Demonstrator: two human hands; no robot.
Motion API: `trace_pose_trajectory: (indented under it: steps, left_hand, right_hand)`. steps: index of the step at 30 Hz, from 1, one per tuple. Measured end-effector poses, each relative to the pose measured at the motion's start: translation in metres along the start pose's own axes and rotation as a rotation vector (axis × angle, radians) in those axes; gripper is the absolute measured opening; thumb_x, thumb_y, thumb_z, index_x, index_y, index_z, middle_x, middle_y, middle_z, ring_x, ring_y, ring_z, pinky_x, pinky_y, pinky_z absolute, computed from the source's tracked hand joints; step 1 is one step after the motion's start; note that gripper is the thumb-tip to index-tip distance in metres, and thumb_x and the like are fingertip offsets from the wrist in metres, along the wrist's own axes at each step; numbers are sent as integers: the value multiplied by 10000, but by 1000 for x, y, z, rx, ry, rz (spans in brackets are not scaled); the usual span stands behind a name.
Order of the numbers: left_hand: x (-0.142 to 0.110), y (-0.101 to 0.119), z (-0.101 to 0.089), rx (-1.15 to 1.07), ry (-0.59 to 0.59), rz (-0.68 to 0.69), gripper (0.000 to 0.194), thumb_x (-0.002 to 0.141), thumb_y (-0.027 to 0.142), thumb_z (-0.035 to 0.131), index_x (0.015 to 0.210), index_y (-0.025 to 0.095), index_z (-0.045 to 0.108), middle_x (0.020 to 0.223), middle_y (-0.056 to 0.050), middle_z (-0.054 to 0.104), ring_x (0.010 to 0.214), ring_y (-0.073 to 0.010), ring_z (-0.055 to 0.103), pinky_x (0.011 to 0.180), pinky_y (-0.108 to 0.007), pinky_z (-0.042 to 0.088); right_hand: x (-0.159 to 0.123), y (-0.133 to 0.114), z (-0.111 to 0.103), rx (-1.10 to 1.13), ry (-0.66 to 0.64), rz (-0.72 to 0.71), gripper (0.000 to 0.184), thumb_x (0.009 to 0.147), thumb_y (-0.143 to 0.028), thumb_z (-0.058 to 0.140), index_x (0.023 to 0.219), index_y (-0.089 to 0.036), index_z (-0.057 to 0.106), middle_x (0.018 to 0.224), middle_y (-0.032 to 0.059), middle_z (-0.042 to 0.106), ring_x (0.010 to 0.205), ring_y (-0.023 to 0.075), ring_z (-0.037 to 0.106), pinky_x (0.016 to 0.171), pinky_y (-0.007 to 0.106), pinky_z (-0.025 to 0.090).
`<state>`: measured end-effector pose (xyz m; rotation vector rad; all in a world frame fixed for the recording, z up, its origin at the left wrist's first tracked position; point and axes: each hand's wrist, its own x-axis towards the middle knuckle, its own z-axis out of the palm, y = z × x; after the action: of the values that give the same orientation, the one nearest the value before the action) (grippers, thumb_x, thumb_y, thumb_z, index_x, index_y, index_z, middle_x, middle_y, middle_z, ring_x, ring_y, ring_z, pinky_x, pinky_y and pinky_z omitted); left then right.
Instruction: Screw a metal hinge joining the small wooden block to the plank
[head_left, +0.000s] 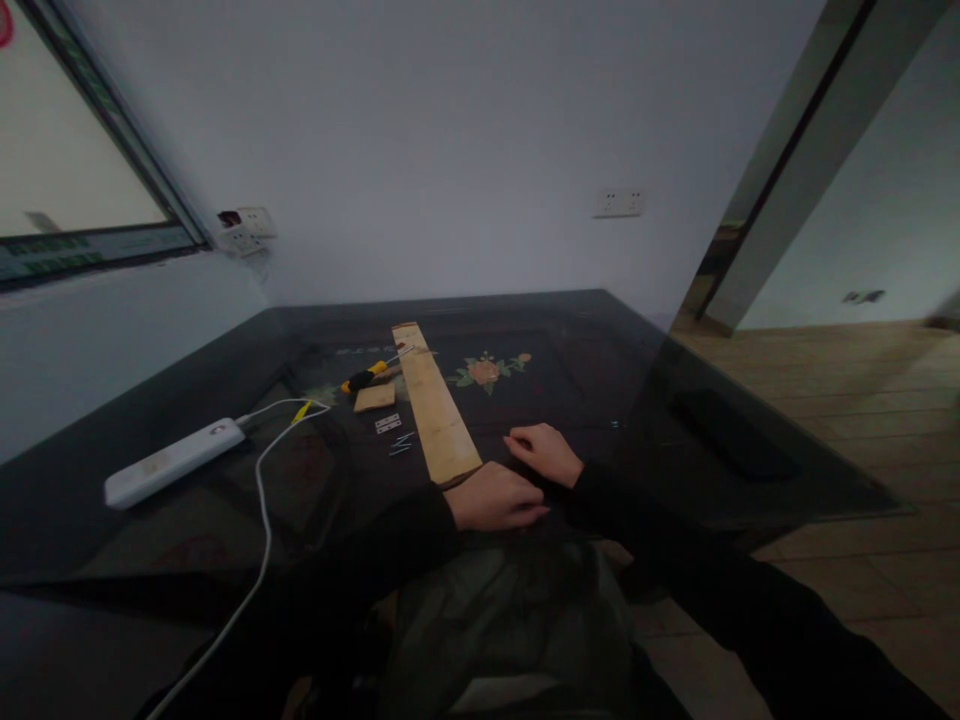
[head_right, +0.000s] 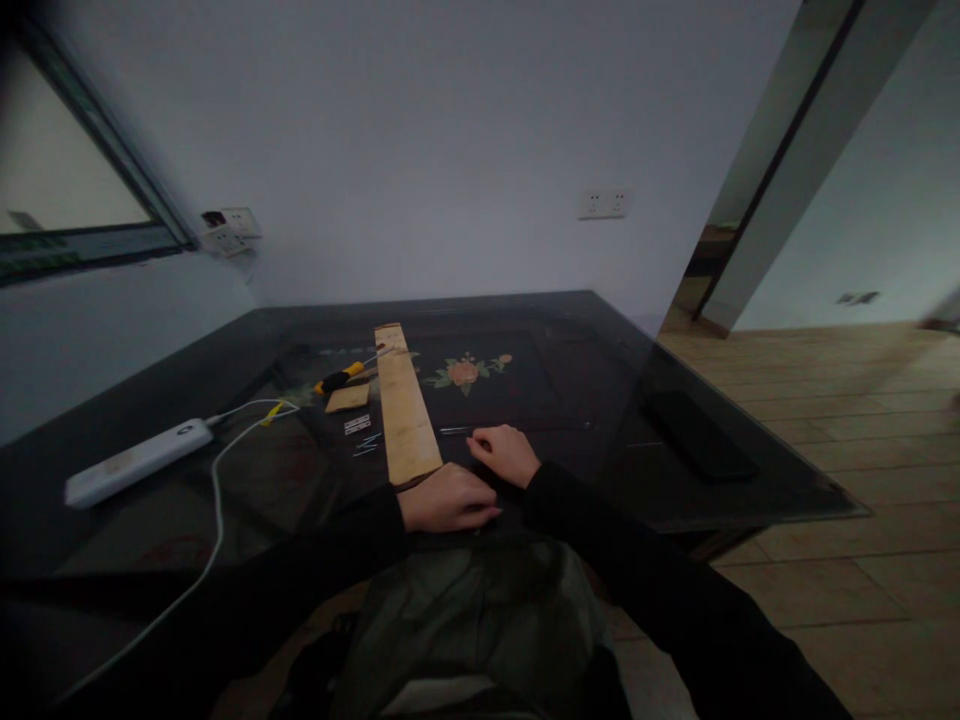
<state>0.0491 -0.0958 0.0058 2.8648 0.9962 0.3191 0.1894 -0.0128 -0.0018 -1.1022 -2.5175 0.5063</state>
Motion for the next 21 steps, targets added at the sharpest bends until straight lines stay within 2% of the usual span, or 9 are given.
trace_pose_trajectory:
  steps: [21]
  left_hand:
    - [0, -1, 2, 24, -2, 8, 330, 961, 328, 453, 704, 178, 594, 656, -7, 660, 597, -116, 585, 546, -238, 314]
  right_hand:
    - [1, -2, 0, -16, -12, 4, 352, 926, -364, 434, 651, -178, 550, 618, 5, 543, 589, 104, 400, 582, 260, 199]
